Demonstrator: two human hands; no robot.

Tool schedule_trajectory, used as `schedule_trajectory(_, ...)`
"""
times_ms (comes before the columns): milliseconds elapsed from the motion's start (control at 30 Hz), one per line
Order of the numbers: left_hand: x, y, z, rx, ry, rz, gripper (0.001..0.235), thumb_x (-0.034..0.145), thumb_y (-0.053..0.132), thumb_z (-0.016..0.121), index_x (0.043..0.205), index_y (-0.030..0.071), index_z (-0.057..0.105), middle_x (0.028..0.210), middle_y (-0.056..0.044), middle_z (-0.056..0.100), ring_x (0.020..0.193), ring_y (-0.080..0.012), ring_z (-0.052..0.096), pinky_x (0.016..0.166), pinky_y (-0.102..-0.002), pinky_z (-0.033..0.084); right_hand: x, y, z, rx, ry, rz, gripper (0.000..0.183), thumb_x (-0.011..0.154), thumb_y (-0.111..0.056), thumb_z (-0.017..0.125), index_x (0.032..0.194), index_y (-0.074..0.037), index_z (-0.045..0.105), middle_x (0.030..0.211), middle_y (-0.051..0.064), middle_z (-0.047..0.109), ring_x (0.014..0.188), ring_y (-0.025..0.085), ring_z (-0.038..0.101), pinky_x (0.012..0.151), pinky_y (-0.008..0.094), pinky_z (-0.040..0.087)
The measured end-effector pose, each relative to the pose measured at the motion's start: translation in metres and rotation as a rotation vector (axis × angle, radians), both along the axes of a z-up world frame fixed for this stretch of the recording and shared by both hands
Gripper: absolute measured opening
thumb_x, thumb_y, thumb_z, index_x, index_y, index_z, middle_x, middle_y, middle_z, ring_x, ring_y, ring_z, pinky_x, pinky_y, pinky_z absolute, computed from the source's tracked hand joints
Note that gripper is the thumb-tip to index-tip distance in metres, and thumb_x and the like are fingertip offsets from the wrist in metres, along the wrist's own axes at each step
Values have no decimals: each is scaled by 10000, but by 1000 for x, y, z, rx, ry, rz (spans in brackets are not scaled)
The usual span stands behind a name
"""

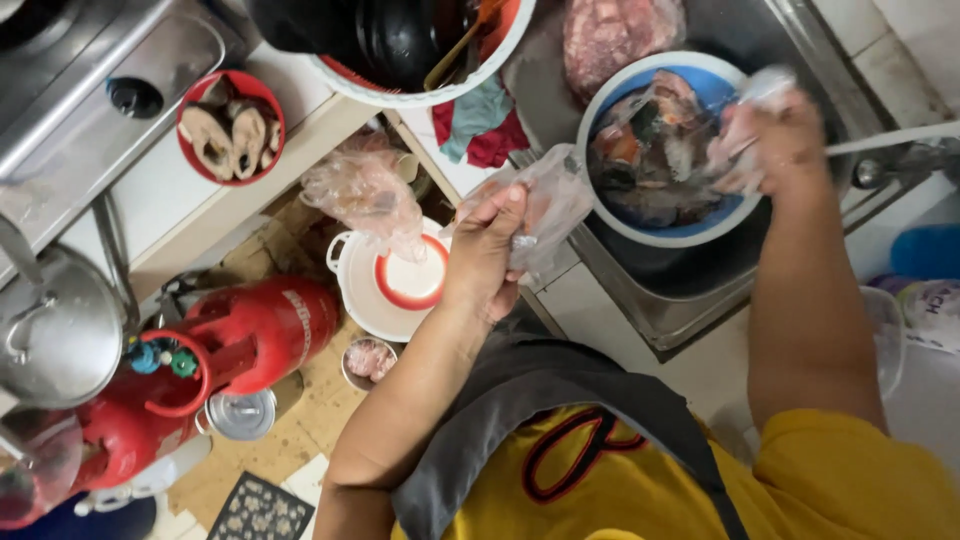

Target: The person stands at a kitchen sink and washes pieces of fish under running water. They hold a plastic bag in their left hand while using their right hand to rinse the fish in a blue colander. The person repeatedly lifts and rinses the fish pieces before placing them back into the colander.

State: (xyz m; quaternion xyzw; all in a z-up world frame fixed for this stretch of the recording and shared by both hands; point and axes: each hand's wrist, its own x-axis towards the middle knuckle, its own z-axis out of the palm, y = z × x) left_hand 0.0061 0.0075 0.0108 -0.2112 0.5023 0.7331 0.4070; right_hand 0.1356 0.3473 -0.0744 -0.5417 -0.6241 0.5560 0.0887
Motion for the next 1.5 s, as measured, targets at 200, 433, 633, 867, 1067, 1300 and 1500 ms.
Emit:
schedule_trajectory(200, 2, 0, 14, -9, 13, -26, 372, 839, 313, 781, 1126, 77, 768, 899, -60, 703, 393, -50, 379, 260, -191, 222, 10, 111, -181, 750, 308, 130, 333, 897, 61, 585, 1188, -61, 693, 974, 83, 710, 807, 173, 717, 681, 313, 581)
schedule_trajectory(433, 5, 4, 21, -35, 41, -38, 445, 806, 325, 764, 1150, 44, 748, 1302, -2, 680, 582, -53, 566, 258, -180, 217, -43, -66, 26, -318, 349, -320, 150, 744, -235, 715, 852, -134, 739, 886, 23, 738, 665, 212, 679, 408, 329, 408)
schedule_trajectory(633, 16, 6, 27, -52, 152, 5, 388, 914, 310, 794, 1188, 40, 744, 694, -40, 509, 445, -57, 442, 327, -147, 376, -64, -176, 42, -756, 621, -351, 128, 909, -260, 675, 1024, -203, 673, 959, -1, 730, 643, 168, 626, 369, 270, 403)
schedule_trajectory(867, 10, -2, 2, -50, 280, -23, 378, 915, 285, 791, 1170, 10, 738, 801, -174, 673, 534, -176, 669, 422, -276, 601, -42, -212, 7, -737, 143, -72, 371, 781, -375, 774, 842, -47, 613, 690, 173, 658, 543, 338, 654, 438, 490, 500)
schedule_trajectory(1067, 16, -6, 5, -30, 286, -10, 402, 919, 307, 789, 1156, -13, 740, 844, -214, 710, 614, -200, 685, 471, -339, 623, -50, -219, 23, -863, 384, 109, 274, 830, -187, 717, 691, 7, 582, 552, 207, 531, 424, 352, 518, 385, 429, 413)
schedule_trajectory(1300, 18, -7, -3, -50, 252, -34, 334, 927, 270, 787, 1149, 22, 755, 806, -219, 712, 522, -232, 696, 446, -377, 631, -77, -199, -35, -934, 201, -325, 396, 898, -242, 708, 1191, -37, 539, 1100, 114, 586, 1062, 331, 661, 917, 691, 516)
schedule_trajectory(1500, 6, -12, 2, -44, 263, 20, 313, 894, 243, 815, 1103, 16, 763, 803, -162, 710, 601, -195, 699, 515, -373, 641, -55, -209, 62, -823, 214, -129, 466, 913, -179, 650, 1322, -43, 473, 1205, 21, 386, 1366, 253, 397, 1009, 817, 350)
